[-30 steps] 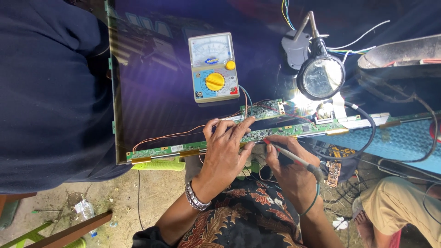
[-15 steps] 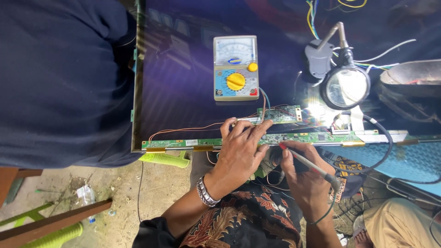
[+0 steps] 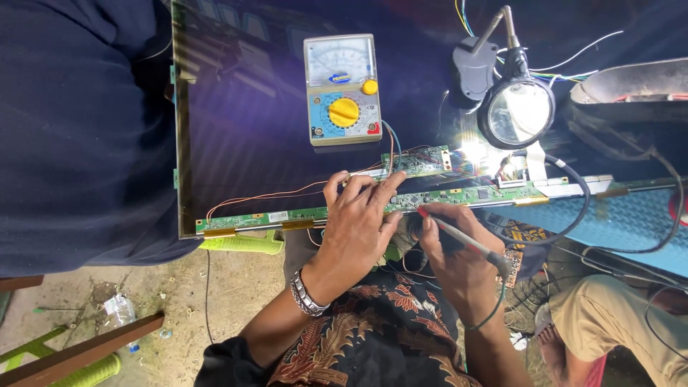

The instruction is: Soldering wire leads to a television circuit board and testing connections with a multimeter

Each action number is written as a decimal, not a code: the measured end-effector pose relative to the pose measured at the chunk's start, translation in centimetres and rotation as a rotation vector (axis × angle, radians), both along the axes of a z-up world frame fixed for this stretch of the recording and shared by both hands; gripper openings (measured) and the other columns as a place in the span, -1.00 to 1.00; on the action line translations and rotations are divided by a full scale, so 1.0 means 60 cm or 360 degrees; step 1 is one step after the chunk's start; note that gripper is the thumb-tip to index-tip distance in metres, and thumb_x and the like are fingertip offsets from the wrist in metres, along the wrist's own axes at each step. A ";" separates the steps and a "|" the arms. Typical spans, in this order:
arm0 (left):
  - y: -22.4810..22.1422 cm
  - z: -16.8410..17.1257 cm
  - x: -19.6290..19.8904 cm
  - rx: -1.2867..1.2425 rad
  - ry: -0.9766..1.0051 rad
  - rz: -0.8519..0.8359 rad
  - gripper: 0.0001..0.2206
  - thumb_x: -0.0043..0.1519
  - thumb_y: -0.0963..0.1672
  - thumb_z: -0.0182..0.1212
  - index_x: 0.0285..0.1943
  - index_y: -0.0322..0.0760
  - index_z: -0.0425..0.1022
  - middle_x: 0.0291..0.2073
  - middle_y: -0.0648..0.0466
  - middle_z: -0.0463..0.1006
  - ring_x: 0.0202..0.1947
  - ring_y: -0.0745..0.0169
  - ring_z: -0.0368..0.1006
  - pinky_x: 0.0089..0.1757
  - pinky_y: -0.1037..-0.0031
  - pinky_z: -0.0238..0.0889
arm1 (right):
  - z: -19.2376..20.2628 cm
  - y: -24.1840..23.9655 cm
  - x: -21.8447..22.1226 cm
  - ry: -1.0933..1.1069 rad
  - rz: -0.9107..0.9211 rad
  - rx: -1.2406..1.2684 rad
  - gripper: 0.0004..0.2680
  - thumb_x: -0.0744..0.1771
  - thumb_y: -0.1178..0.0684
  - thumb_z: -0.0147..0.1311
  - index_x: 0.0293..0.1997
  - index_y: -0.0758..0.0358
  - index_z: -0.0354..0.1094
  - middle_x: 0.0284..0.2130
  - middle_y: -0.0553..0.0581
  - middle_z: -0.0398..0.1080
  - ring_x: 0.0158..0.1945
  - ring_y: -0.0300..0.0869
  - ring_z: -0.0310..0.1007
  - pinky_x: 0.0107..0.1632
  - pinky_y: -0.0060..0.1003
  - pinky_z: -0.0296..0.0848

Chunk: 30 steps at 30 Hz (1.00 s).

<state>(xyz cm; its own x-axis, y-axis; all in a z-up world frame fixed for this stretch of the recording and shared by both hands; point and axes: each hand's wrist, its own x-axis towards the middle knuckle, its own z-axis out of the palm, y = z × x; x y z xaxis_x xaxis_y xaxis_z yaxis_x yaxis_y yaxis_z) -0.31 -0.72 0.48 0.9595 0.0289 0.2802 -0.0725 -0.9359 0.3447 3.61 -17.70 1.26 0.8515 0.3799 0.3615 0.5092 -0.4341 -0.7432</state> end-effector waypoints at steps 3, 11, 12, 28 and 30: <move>0.000 0.000 0.001 0.0002 0.0005 -0.0001 -0.46 0.24 -0.09 0.32 0.43 -0.13 0.32 -0.16 0.16 0.61 0.03 0.12 0.34 0.21 0.09 -0.07 | 0.002 0.000 0.000 0.0012 0.0001 -0.0008 -0.86 0.41 0.05 0.03 -0.06 0.29 0.45 -0.22 0.12 0.55 -0.28 -0.17 0.59 -0.20 -0.33 0.54; 0.000 -0.002 0.000 -0.0010 0.0002 0.0003 -0.45 0.23 -0.08 0.32 0.44 -0.12 0.31 -0.05 0.15 0.62 0.05 0.12 0.35 0.22 0.08 -0.09 | 0.000 -0.001 0.000 0.0067 -0.0027 -0.0046 -0.87 0.40 0.04 0.05 -0.06 0.23 0.46 -0.25 0.06 0.56 -0.33 -0.21 0.59 -0.23 -0.36 0.53; -0.001 0.000 -0.001 -0.0013 0.0002 0.0003 -0.46 0.23 -0.09 0.32 0.43 -0.13 0.32 -0.09 0.15 0.62 0.05 0.11 0.35 0.22 0.08 -0.08 | -0.001 -0.001 0.000 0.0048 -0.0024 -0.0041 -0.87 0.40 0.04 0.05 -0.06 0.24 0.46 -0.24 0.07 0.57 -0.31 -0.21 0.60 -0.21 -0.35 0.53; 0.000 -0.001 0.000 -0.0036 0.0009 0.0002 -0.44 0.22 -0.10 0.35 0.43 -0.13 0.31 -0.10 0.13 0.63 0.07 0.09 0.36 0.23 0.05 -0.09 | -0.001 0.001 0.003 0.0023 -0.0018 -0.0043 -0.86 0.40 0.03 0.04 -0.07 0.24 0.47 -0.25 0.07 0.57 -0.33 -0.21 0.59 -0.22 -0.34 0.52; 0.000 -0.002 0.000 -0.0032 0.0019 0.0003 -0.45 0.22 -0.09 0.34 0.43 -0.13 0.31 -0.07 0.12 0.62 0.07 0.10 0.36 0.23 0.05 -0.09 | -0.002 0.001 0.002 0.0041 -0.0020 -0.0036 -0.86 0.40 0.03 0.05 -0.07 0.24 0.48 -0.25 0.07 0.57 -0.33 -0.21 0.58 -0.22 -0.34 0.51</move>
